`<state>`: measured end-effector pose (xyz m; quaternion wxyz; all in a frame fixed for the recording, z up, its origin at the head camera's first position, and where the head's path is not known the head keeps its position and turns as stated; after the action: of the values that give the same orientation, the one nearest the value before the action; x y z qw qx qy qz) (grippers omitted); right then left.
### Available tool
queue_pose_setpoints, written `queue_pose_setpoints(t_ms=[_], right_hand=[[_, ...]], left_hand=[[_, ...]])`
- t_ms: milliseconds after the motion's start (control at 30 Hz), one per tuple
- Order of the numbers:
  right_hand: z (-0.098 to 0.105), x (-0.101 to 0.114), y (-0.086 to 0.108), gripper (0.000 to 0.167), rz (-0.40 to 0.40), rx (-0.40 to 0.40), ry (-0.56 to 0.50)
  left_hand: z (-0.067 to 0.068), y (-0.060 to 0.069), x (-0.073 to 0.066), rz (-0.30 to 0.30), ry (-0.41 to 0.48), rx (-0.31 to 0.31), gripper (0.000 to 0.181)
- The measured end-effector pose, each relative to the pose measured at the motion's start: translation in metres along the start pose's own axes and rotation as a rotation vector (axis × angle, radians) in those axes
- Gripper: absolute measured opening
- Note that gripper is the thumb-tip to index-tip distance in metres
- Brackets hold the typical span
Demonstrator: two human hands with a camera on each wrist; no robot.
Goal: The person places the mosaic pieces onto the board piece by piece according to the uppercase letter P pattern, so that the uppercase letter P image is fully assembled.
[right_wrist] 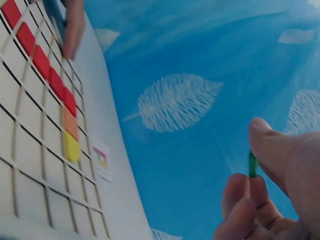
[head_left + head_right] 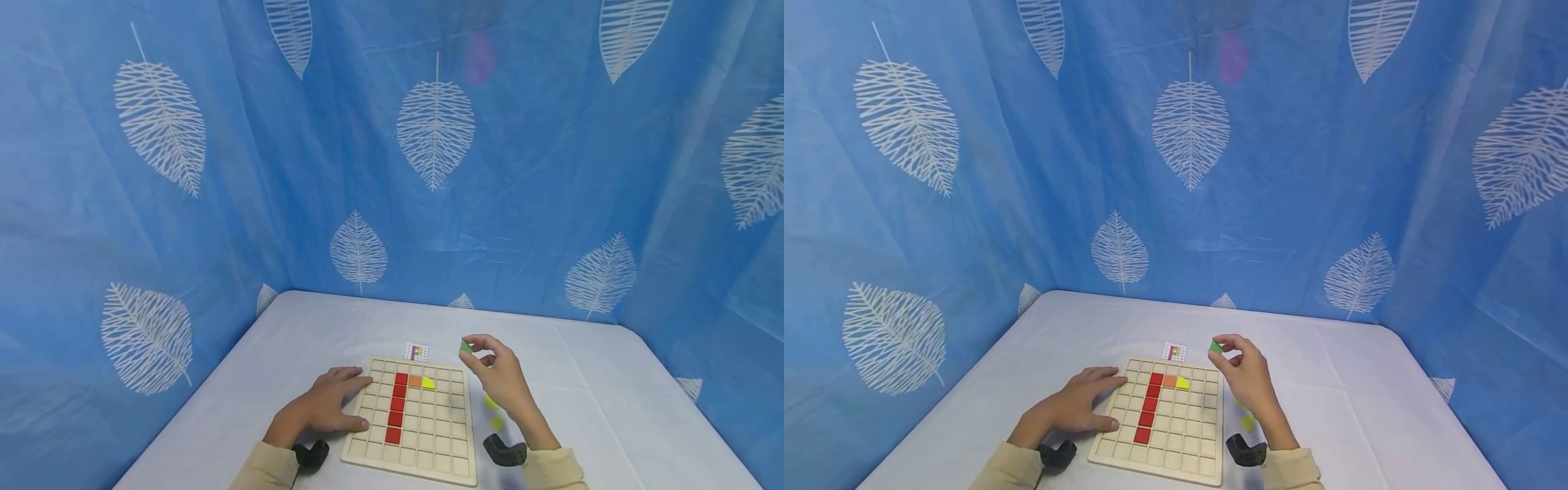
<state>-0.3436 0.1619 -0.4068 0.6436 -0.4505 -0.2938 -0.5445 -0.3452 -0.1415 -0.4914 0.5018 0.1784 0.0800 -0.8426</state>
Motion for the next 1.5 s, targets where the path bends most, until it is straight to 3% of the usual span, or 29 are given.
queue_pose_setpoints(t_ms=[233, 467, 867, 1067, 1500], right_hand=[[-0.036, -0.002, 0.003, 0.031, -0.032, 0.013, -0.056], [-0.067, -0.005, 0.01, 0.028, -0.007, 0.057, 0.013], [-0.106, -0.016, 0.023, 0.031, 0.01, 0.255, 0.062], [-0.113, -0.016, 0.027, 0.028, 0.033, 0.282, 0.145], [-0.117, -0.014, 0.029, 0.022, 0.041, 0.239, 0.267]], left_hand=[[0.0, -0.001, 0.002, 0.003, -0.01, -0.007, 0.089], [-0.002, -0.002, 0.003, -0.004, -0.014, -0.009, 0.089], [-0.003, -0.002, 0.008, 0.006, -0.01, -0.015, 0.09], [-0.004, -0.003, 0.007, 0.001, -0.016, -0.014, 0.089], [-0.006, -0.004, 0.007, -0.006, -0.032, -0.016, 0.089]])
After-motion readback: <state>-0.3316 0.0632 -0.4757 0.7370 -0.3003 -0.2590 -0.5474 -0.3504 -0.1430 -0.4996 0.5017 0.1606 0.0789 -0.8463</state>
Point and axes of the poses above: each hand's wrist, its own y-axis away from the middle knuckle, its own z-axis out of the back of the hand, x = y × z, the point moved 10 cm from there along -y, towards the middle knuckle, and after that the axes turned 4 degrees about -y, right-handed, at the moved point
